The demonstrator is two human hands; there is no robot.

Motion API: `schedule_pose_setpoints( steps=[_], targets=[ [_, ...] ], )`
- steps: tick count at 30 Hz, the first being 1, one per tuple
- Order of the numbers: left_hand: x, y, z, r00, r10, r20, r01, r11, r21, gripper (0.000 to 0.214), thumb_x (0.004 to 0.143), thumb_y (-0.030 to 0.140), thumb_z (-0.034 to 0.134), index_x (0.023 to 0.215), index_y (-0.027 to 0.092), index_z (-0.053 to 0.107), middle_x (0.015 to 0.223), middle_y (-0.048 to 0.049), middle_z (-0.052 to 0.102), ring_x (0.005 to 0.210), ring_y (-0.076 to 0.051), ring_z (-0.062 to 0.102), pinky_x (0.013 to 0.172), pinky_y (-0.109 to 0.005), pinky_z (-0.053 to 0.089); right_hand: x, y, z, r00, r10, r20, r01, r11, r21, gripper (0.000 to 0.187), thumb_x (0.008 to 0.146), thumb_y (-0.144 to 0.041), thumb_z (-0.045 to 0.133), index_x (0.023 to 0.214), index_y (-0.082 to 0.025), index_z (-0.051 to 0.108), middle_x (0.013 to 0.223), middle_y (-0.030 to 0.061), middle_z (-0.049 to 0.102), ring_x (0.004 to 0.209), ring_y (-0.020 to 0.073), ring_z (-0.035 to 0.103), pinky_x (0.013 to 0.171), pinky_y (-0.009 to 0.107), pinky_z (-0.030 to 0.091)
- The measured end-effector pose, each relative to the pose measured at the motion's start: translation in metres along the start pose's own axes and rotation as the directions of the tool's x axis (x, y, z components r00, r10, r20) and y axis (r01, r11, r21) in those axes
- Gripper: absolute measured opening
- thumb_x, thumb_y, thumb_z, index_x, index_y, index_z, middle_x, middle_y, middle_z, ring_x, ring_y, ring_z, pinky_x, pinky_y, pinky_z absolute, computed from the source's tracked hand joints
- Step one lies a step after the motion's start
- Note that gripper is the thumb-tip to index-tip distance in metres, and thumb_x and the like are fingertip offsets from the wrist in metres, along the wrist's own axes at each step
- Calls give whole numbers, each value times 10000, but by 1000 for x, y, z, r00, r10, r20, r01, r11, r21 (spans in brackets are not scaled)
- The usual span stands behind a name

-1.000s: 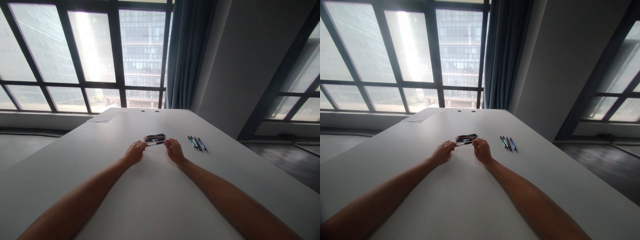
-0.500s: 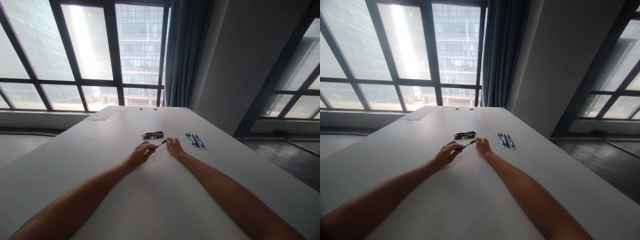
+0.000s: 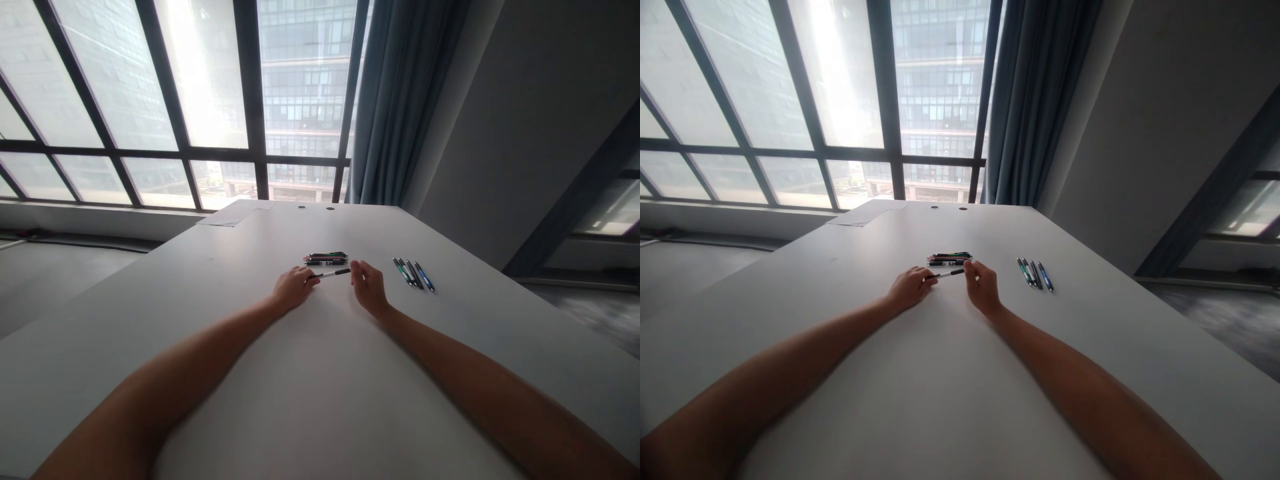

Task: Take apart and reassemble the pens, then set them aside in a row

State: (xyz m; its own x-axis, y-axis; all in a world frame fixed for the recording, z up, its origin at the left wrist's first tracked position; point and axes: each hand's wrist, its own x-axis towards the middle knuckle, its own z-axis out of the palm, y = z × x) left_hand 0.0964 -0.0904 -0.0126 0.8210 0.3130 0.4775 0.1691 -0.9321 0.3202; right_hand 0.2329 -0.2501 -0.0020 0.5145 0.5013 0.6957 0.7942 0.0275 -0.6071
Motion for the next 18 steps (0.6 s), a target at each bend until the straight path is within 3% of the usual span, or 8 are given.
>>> schedule_pose_setpoints(
  steps=[3, 6, 8, 13, 18],
  targets=[
    [-1, 3, -1, 999, -31, -18, 31, 999, -20, 180, 908, 352, 541, 970, 231, 660, 989, -54, 684, 932, -212, 605, 792, -315, 481, -7, -13, 3, 975, -209, 79, 214, 976, -47, 420, 939, -495, 349, 617, -227, 386, 569, 0, 475, 561, 141, 429, 594, 283, 357],
    [-1, 4, -2, 996, -57, -66, 57, 998, -9, 187, 902, 333, 563, 1040, 230, 636, 1071, -60, 676, 993, -222, 596, 819, -337, 483, -11, -18, 5, 899, -407, 163, 418, 907, -42, 341, 922, -416, 406, 642, -222, 414, 592, 2, 500, 560, 142, 431, 628, 294, 357],
    [-2, 3, -2, 992, -84, -98, 83, 996, -10, 193, 896, 326, 577, 1058, 232, 627, 1066, -61, 677, 982, -222, 598, 815, -344, 485, -12, -18, 7, 865, -465, 189, 480, 876, -42, 318, 917, -384, 430, 646, -217, 426, 582, -7, 497, 540, 133, 420, 632, 292, 353],
    [1, -7, 2, 964, -192, -182, 173, 978, -115, 206, 869, 289, 615, 1067, 231, 618, 956, -45, 683, 873, -200, 601, 801, -339, 488, -10, -11, 7, 869, -428, 249, 463, 881, -102, 313, 909, -385, 438, 654, -207, 474, 577, -8, 526, 531, 124, 442, 653, 290, 365],
    [5, -18, 6, 924, -208, -321, 136, 963, -232, 308, 831, 218, 632, 1136, 189, 595, 1039, -69, 654, 798, -176, 574, 808, -351, 493, -3, 7, 6, 939, -268, 218, 315, 922, -224, 274, 884, -380, 474, 691, -198, 542, 604, 9, 578, 563, 139, 493, 668, 289, 383]
  ],
)
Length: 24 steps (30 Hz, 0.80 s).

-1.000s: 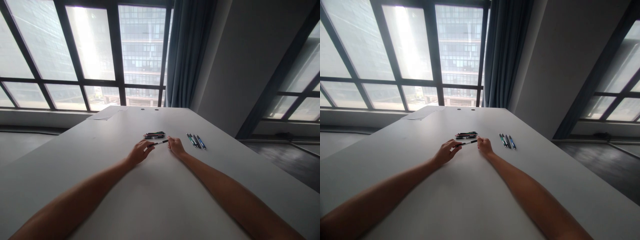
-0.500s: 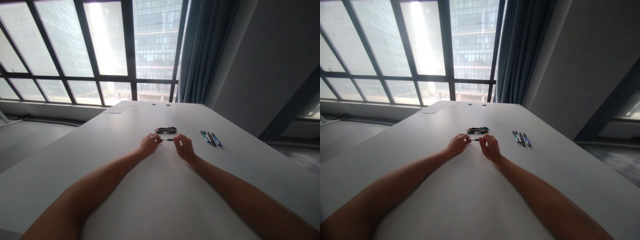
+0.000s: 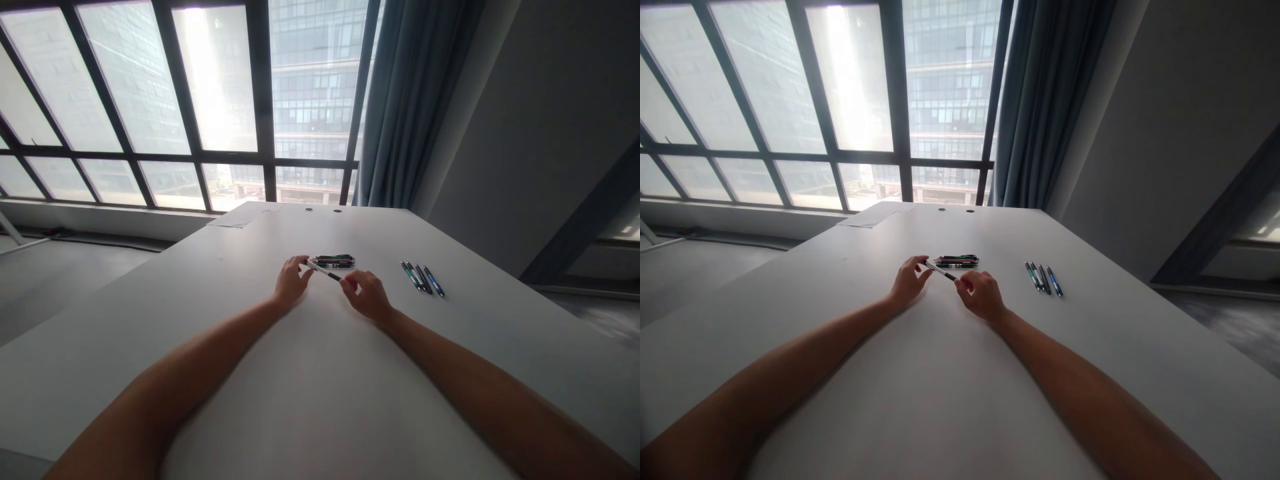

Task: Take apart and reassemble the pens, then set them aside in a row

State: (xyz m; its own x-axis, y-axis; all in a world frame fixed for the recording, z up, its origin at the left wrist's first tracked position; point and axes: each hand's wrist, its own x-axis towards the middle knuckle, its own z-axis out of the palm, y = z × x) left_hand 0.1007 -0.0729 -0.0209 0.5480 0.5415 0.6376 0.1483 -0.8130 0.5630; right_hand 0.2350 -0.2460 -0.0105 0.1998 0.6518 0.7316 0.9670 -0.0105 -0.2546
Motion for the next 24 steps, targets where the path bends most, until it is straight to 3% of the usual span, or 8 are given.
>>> schedule_pose_setpoints(
  steps=[8, 17, 21, 24],
  targets=[
    [1, 1, -1, 997, 74, 18, -73, 995, -63, 262, 902, 181, 490, 1120, 190, 635, 985, -64, 650, 788, -160, 589, 812, -324, 498, 2, 26, 6, 965, 261, -23, -260, 964, 64, 162, 812, -340, 568, 854, -190, 614, 714, 23, 658, 593, 154, 582, 628, 271, 437],
    [-2, 10, -4, 978, 209, 25, -201, 962, -187, 181, 862, 162, 578, 1010, 193, 679, 959, -59, 687, 747, -136, 596, 739, -285, 512, 3, 41, 10, 882, 471, 14, -471, 879, 74, 118, 749, -293, 620, 823, -203, 638, 661, 7, 671, 573, 165, 607, 611, 275, 442],
    [-4, 12, -3, 963, 264, 54, -249, 948, -200, 134, 852, 233, 625, 967, 210, 690, 912, -56, 691, 781, -151, 606, 730, -287, 508, 4, 45, 10, 866, 500, 10, -497, 859, 121, 186, 781, -331, 596, 894, -195, 650, 678, 16, 671, 560, 164, 597, 585, 271, 435],
    [-4, 12, -4, 961, 270, 61, -257, 952, -165, 153, 861, 330, 622, 891, 195, 688, 812, -49, 675, 740, -155, 591, 702, -283, 488, 5, 46, 11, 891, 455, -12, -447, 880, 158, 234, 832, -358, 533, 953, -187, 637, 821, 50, 695, 602, 161, 594, 611, 278, 444]
  ],
)
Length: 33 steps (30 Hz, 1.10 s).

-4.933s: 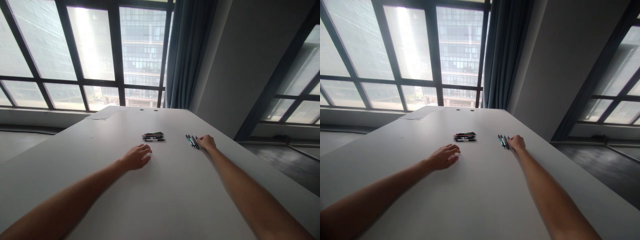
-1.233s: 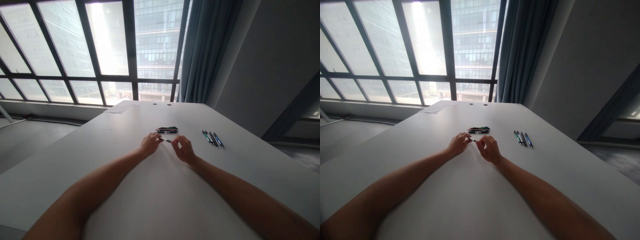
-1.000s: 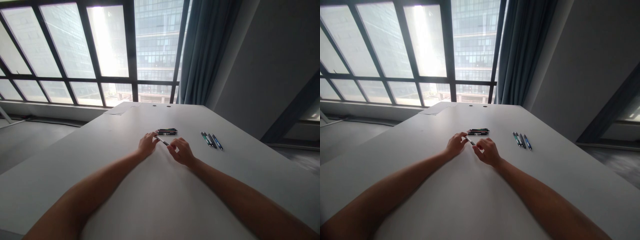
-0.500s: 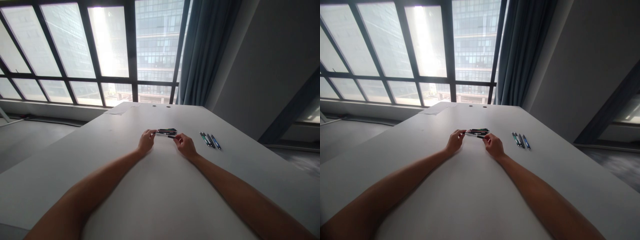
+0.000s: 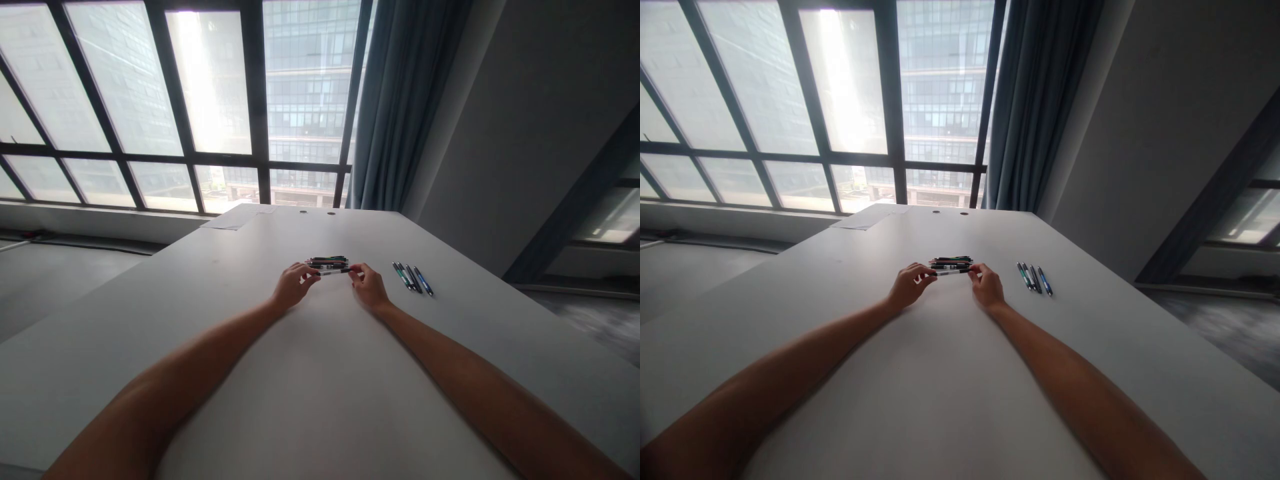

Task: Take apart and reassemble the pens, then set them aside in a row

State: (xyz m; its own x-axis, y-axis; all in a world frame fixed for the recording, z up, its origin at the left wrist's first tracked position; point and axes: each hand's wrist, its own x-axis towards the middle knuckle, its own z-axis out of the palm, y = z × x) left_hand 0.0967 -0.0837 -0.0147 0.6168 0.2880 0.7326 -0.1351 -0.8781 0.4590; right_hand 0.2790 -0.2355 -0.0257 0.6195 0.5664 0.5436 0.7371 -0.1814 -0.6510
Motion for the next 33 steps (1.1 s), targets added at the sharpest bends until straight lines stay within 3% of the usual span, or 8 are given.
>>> schedule_pose_setpoints(
  steps=[3, 7, 12, 18, 21, 24, 28, 33],
  targets=[
    [0, -1, -2, 999, -52, 2, 51, 998, 44, 279, 902, 407, 543, 799, 179, 668, 746, -43, 657, 679, -147, 572, 662, -270, 457, 0, -1, 0, 997, -69, -29, 69, 998, 5, 312, 887, -440, 447, 926, -179, 612, 842, 72, 678, 648, 171, 583, 620, 276, 435],
    [-1, -3, -2, 990, -124, 62, 122, 992, 28, 472, 963, 451, 374, 684, 171, 632, 695, -36, 660, 632, -136, 570, 630, -255, 417, -4, -6, -2, 994, -103, -47, 102, 995, -16, 445, 940, -541, 316, 770, -197, 543, 689, 41, 613, 615, 164, 541, 588, 254, 384],
    [0, -6, -1, 963, -267, 21, 267, 964, 10, 572, 969, 493, 286, 591, 173, 571, 542, -9, 580, 536, -133, 539, 575, -260, 378, -11, -14, -5, 991, -133, 25, 135, 984, -117, 592, 944, -623, 221, 550, -214, 388, 488, -3, 454, 488, 136, 417, 524, 260, 266],
    [3, -6, -2, 957, -277, -86, 277, 961, -10, 463, 959, 467, 321, 667, 179, 536, 601, -7, 578, 562, -131, 516, 566, -256, 383, -15, -19, -4, 971, -164, 174, 195, 965, -178, 492, 934, -574, 377, 652, -203, 534, 590, 9, 578, 545, 147, 503, 547, 245, 292],
    [3, -1, -4, 970, -219, -109, 216, 976, -37, 410, 965, 439, 335, 729, 175, 541, 648, -7, 589, 595, -123, 523, 595, -245, 405, -16, -22, -4, 966, -153, 209, 195, 960, -200, 350, 914, -494, 491, 759, -199, 598, 705, 23, 642, 618, 155, 553, 584, 245, 326],
    [1, 8, -3, 992, -86, -95, 76, 992, -104, 325, 966, 411, 374, 893, 169, 578, 768, -27, 643, 680, -128, 564, 647, -244, 441, -16, -26, -4, 963, -136, 233, 185, 961, -205, 241, 893, -408, 561, 810, -190, 620, 769, 31, 662, 660, 153, 570, 615, 247, 354],
    [-6, 22, -1, 997, 73, -18, -74, 992, -98, 254, 972, 346, 393, 994, 169, 574, 757, -20, 624, 627, -110, 532, 602, -224, 435, -17, -29, -4, 957, -147, 251, 200, 958, -203, 150, 879, -331, 594, 868, -183, 617, 827, 38, 665, 695, 150, 581, 648, 250, 382],
    [-9, 31, -2, 929, 353, 114, -356, 934, 6, 205, 960, 278, 433, 1025, 171, 595, 883, -69, 649, 756, -136, 587, 676, -246, 464, -18, -31, -6, 959, -158, 237, 214, 948, -234, 159, 888, -301, 578, 996, -188, 608, 822, 39, 670, 738, 165, 611, 666, 254, 408]
  ],
)
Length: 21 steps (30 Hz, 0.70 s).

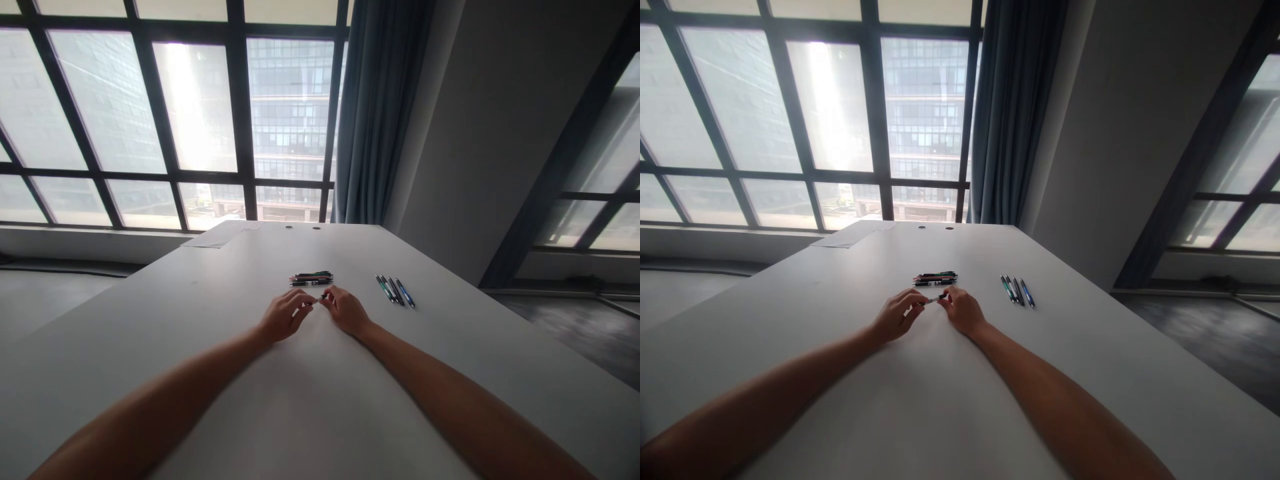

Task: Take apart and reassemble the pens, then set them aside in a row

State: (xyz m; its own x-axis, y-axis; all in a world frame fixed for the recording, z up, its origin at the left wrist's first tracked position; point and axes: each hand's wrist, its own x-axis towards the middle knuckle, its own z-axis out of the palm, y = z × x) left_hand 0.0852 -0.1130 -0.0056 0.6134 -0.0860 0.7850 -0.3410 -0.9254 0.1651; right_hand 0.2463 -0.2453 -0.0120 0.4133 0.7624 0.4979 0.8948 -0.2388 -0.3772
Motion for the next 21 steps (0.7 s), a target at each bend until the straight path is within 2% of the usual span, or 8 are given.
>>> schedule_pose_setpoints(
  steps=[4, 6, 9, 14, 17, 21],
  targets=[
    [1, -1, -1, 982, 146, 120, -158, 982, 104, 209, 959, 278, 452, 1045, 164, 604, 836, -71, 667, 755, -153, 604, 641, -250, 464, 0, 1, 1, 999, -9, -47, 10, 1000, 14, 243, 908, -265, 522, 1136, -201, 579, 816, 30, 695, 694, 161, 641, 656, 251, 438],
    [1, -2, 0, 969, 172, 178, -195, 973, 123, 227, 964, 282, 446, 1073, 165, 605, 837, -72, 673, 760, -154, 609, 653, -257, 472, 0, 2, 3, 994, -62, -87, 64, 998, 16, 290, 914, -242, 490, 1192, -197, 558, 866, 42, 707, 711, 164, 652, 681, 263, 465],
    [1, -3, 1, 952, 177, 249, -214, 968, 131, 233, 953, 316, 471, 1078, 178, 613, 880, -67, 680, 800, -162, 610, 703, -278, 491, -1, 2, 4, 974, -188, -126, 191, 981, 16, 375, 907, -213, 470, 1280, -183, 501, 1062, 85, 688, 729, 157, 652, 700, 283, 502],
    [-2, -6, 4, 964, -1, 265, -54, 979, 198, 223, 929, 295, 491, 1100, 211, 606, 974, -62, 676, 895, -183, 604, 750, -309, 517, -4, -1, 3, 910, -386, -152, 387, 922, -28, 452, 923, -184, 424, 1374, -189, 400, 1337, 140, 543, 789, 155, 659, 657, 287, 538],
    [-4, -7, 4, 969, -100, 228, 38, 965, 261, 233, 914, 248, 488, 1119, 225, 596, 1064, -70, 664, 1023, -215, 582, 828, -358, 520, -6, -6, 1, 853, -494, -170, 486, 870, -84, 468, 930, -177, 416, 1396, -198, 378, 1374, 143, 513, 949, 198, 654, 726, 318, 555],
    [-3, -9, 5, 971, -135, 196, 82, 963, 255, 208, 907, 260, 500, 1092, 226, 589, 1085, -71, 661, 1047, -219, 578, 888, -384, 503, -7, -11, 1, 808, -566, -165, 556, 825, -104, 473, 937, -179, 416, 1407, -203, 375, 1389, 136, 503, 1103, 224, 609, 794, 339, 559]
  ],
)
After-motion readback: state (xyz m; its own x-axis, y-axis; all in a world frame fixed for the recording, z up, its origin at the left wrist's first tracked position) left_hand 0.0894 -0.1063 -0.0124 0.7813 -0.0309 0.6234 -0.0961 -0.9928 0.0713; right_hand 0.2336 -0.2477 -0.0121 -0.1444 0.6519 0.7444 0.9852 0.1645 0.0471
